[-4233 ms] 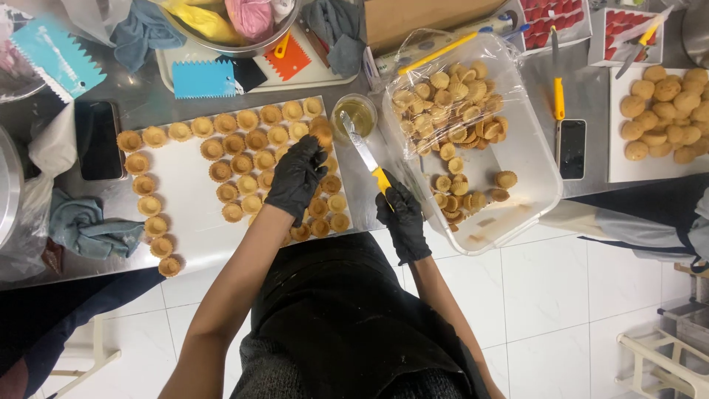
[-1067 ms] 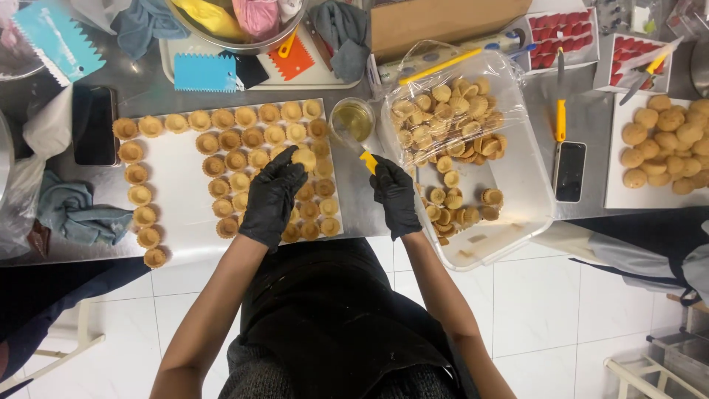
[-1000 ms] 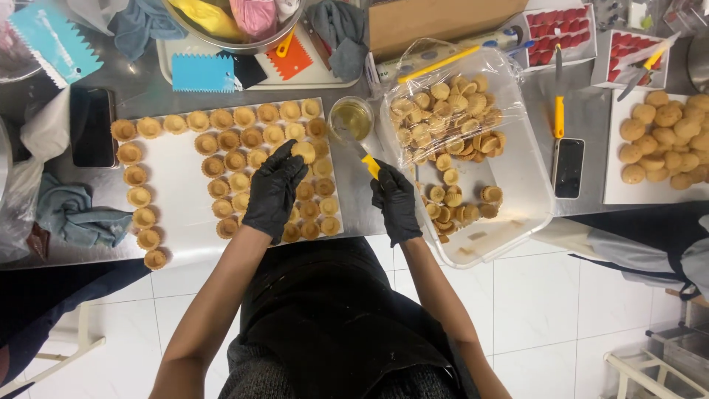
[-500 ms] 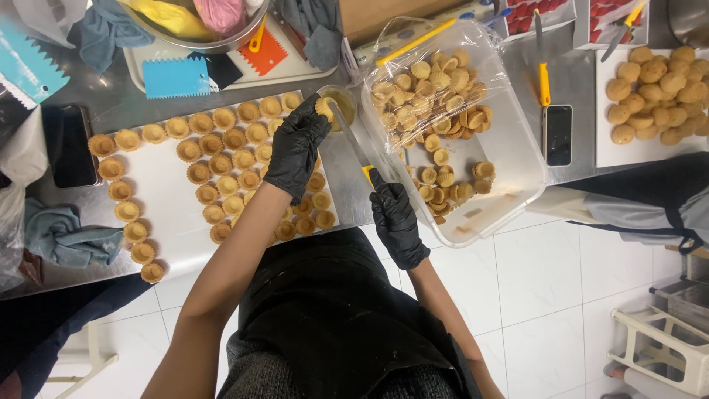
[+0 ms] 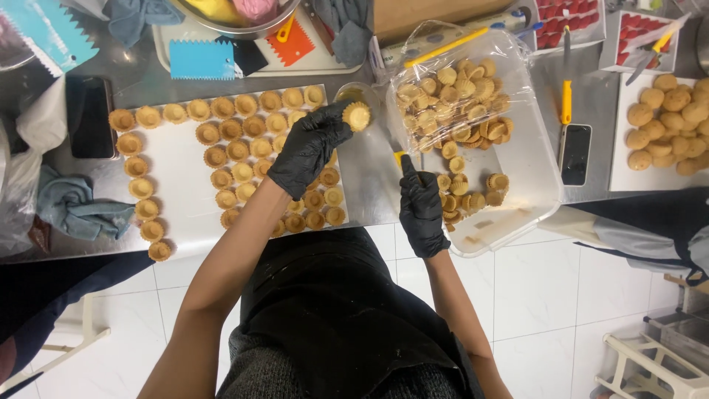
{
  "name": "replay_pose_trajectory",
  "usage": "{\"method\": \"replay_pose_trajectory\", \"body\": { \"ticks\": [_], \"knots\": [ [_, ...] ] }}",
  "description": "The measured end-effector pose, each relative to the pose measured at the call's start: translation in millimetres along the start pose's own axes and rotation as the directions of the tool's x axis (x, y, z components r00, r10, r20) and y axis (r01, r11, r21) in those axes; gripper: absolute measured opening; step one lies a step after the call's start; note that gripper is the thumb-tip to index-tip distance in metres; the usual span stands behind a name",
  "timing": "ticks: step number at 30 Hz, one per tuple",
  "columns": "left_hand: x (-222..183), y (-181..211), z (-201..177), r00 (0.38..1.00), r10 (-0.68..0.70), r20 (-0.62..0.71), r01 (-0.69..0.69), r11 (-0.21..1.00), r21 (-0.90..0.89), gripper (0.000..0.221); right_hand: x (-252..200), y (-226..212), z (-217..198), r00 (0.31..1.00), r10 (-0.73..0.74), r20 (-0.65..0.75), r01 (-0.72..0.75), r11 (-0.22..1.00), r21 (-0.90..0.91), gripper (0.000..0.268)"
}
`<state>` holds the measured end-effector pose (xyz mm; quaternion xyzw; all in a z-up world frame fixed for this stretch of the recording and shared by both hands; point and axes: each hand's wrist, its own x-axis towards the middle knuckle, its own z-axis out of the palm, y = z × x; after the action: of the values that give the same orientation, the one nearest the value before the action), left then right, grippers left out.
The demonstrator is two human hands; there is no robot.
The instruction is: Arranging small tart shells on a tray and brushing the inside of each with a liquid coating.
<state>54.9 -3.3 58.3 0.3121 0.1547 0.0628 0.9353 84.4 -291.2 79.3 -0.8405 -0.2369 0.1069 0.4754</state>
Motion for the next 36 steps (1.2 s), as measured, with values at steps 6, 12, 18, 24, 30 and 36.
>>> {"method": "replay_pose_trajectory", "body": {
  "ticks": [6, 12, 18, 24, 30, 36],
  "knots": [
    [-78, 42, 12, 0.954, 0.298, -0.027, -0.253, 0.854, 0.455, 0.042, 12, -59, 1, 0.988, -0.148, 0.049, 0.150, 0.987, -0.057, 0.061],
    [-214, 79, -45, 0.797, 0.601, 0.064, -0.138, 0.077, 0.987, 0.032, 11, -38, 22, 0.988, -0.129, 0.088, 0.119, 0.986, 0.115, 0.053],
    [-300, -2, -135, 0.944, 0.311, -0.108, 0.159, -0.144, 0.977, 0.015, 23, -32, 32, 0.987, -0.040, 0.157, 0.008, 0.980, 0.199, 0.051],
    [-287, -13, -137, 0.909, 0.257, -0.328, 0.327, 0.046, 0.944, 0.015, 31, -44, 39, 0.979, -0.154, 0.137, 0.148, 0.988, 0.051, 0.050],
    [-289, -2, -126, 0.909, 0.408, 0.088, 0.025, -0.265, 0.964, 0.020, 27, -44, 37, 0.986, -0.040, 0.165, 0.019, 0.992, 0.126, 0.051],
    [-285, 5, -119, 0.916, 0.400, 0.007, 0.099, -0.244, 0.965, 0.025, 21, -52, 34, 0.982, -0.136, 0.128, 0.153, 0.979, -0.136, 0.050]
  ]
}}
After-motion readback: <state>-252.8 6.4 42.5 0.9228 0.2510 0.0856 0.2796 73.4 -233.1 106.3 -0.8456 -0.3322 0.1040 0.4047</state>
